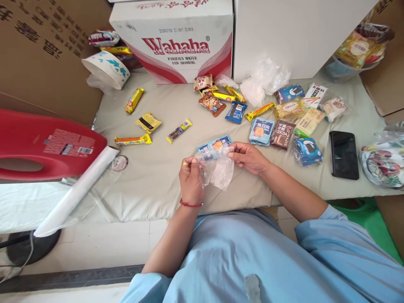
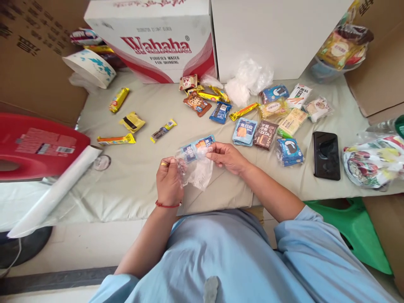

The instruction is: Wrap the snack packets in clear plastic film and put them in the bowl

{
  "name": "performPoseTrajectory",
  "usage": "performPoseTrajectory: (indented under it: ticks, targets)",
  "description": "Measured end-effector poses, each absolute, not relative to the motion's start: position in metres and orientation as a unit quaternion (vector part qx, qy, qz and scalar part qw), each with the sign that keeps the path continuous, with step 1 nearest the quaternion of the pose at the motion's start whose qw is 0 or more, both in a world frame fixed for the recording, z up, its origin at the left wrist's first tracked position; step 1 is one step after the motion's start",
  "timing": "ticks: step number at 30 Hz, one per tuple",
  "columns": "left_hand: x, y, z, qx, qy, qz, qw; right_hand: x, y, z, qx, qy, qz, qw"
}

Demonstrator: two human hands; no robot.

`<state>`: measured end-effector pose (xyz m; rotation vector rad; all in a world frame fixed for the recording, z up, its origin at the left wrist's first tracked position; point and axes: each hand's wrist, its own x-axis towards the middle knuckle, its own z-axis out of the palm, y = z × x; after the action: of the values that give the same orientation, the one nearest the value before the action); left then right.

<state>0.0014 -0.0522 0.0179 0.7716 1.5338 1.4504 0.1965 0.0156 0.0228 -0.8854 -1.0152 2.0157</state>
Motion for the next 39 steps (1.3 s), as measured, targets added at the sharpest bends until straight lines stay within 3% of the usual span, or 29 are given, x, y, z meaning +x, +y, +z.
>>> performPoseTrajectory:
  ticks: [8, 12, 15, 20, 24, 28, 31, 35, 39]
  targets:
    - [-0.002, -0.050, 0.015, 0.229, 0.574, 0.639, 0.457, 0.200, 0.021, 0.020, -0.391, -0.402, 0.718, 0.412]
    - [0.003, -0.052, 0.015, 0.245, 0.588, 0.655, 0.407, 0.203, 0.015, 0.022, -0.472, -0.547, 0.510, 0.467]
    - [0.008, -0.054, 0.016, 0.254, 0.581, 0.657, 0.407, 0.198, -0.001, 0.025, -0.477, -0.672, 0.385, 0.416]
    - [0.013, -0.057, 0.014, 0.258, 0.564, 0.652, 0.436, 0.183, -0.018, 0.018, -0.436, -0.763, 0.407, 0.250]
    - [0.001, -0.055, 0.011, 0.230, 0.580, 0.655, 0.427, 0.195, -0.011, 0.025, -0.401, -0.707, 0.492, 0.311]
    - [-0.014, -0.053, 0.008, 0.202, 0.592, 0.654, 0.426, 0.230, -0.010, 0.042, -0.476, -0.573, 0.528, 0.408]
    - [-0.019, -0.052, 0.007, 0.184, 0.585, 0.642, 0.459, 0.268, -0.018, 0.042, -0.528, -0.499, 0.537, 0.429]
    - [-0.018, -0.053, 0.009, 0.185, 0.568, 0.625, 0.503, 0.315, -0.032, 0.027, -0.614, -0.518, 0.484, 0.347]
    - [-0.014, -0.058, 0.015, 0.224, 0.548, 0.597, 0.541, 0.320, -0.042, 0.030, -0.697, -0.563, 0.289, 0.336]
